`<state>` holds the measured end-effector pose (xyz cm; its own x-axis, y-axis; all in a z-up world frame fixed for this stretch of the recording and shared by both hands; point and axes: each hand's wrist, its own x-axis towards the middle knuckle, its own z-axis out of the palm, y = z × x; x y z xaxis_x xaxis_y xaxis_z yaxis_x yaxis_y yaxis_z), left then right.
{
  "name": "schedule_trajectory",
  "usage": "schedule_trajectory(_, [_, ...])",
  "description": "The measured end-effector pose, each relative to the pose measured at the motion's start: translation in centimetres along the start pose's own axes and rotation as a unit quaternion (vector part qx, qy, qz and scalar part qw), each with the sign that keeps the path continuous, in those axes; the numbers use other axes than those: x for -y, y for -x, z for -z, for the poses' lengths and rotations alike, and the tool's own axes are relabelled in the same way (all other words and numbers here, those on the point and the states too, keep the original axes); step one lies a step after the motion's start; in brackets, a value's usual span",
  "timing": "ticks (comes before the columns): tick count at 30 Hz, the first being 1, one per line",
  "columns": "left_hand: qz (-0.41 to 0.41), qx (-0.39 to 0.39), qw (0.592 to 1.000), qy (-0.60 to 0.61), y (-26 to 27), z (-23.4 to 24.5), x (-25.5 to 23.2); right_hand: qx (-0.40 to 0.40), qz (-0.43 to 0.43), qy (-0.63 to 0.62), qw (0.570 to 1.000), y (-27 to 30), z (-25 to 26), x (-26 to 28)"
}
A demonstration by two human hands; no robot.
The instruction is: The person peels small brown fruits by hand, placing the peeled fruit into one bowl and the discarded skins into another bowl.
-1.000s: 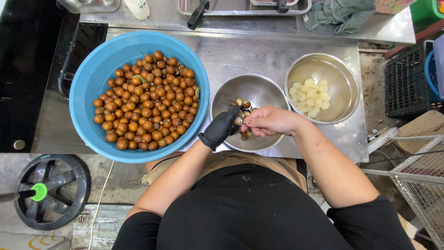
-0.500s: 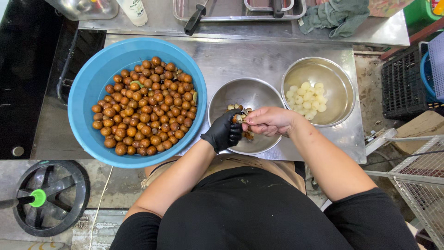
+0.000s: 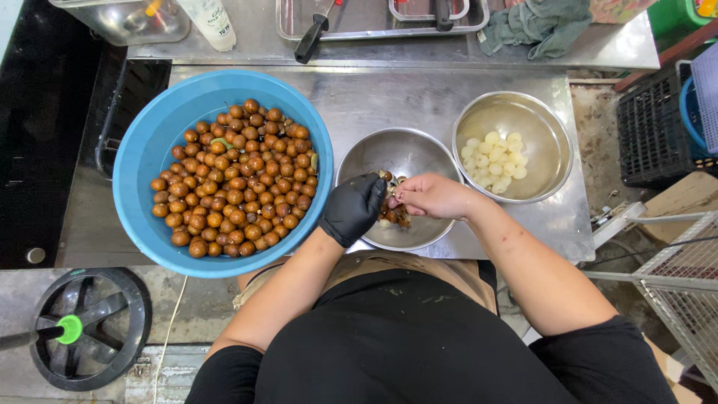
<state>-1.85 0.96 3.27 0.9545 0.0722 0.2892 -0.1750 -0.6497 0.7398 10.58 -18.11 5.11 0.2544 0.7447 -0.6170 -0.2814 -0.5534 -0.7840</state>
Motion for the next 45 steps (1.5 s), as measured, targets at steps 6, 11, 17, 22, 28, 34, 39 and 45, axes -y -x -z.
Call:
schedule_trajectory(6, [0.16,-0.004,0.973,0.164,0.7,-3.5,3.1,-0.018,0.019,-0.001,1.0,0.0,-1.0,-0.5])
schedule_trajectory(11, [0.276,0.033,0.922,0.271,0.6,-4.3,3.4,-0.037,0.018,-0.037,0.998,-1.1,-0.6,-2.9])
schedule_trajectory(17, [0.088,-0.04,0.989,0.114,0.8,-4.3,3.7,-0.063,0.11,-0.008,0.992,-2.1,-0.4,-4.2])
schedule_trajectory(22, [0.229,0.036,0.922,0.31,1.5,-7.3,8.1,-0.025,0.067,-0.106,0.992,-0.8,-0.9,-3.3])
schedule_trajectory(28, [0.236,0.041,0.905,0.352,1.0,-6.6,8.5,0.015,0.067,-0.141,0.988,0.3,0.2,-3.4])
schedule_trajectory(34, [0.224,0.023,0.936,0.269,0.0,-2.0,3.1,-0.096,-0.03,0.119,0.988,-0.9,1.5,-4.1])
schedule_trajectory(39, [0.121,0.031,0.933,0.337,0.2,-1.6,3.3,-0.119,-0.061,0.387,0.912,0.9,1.2,-0.9])
schedule_trajectory(45, [0.11,0.007,0.931,0.349,0.5,-1.3,1.7,-0.286,0.275,0.155,0.905,1.7,-2.1,1.0])
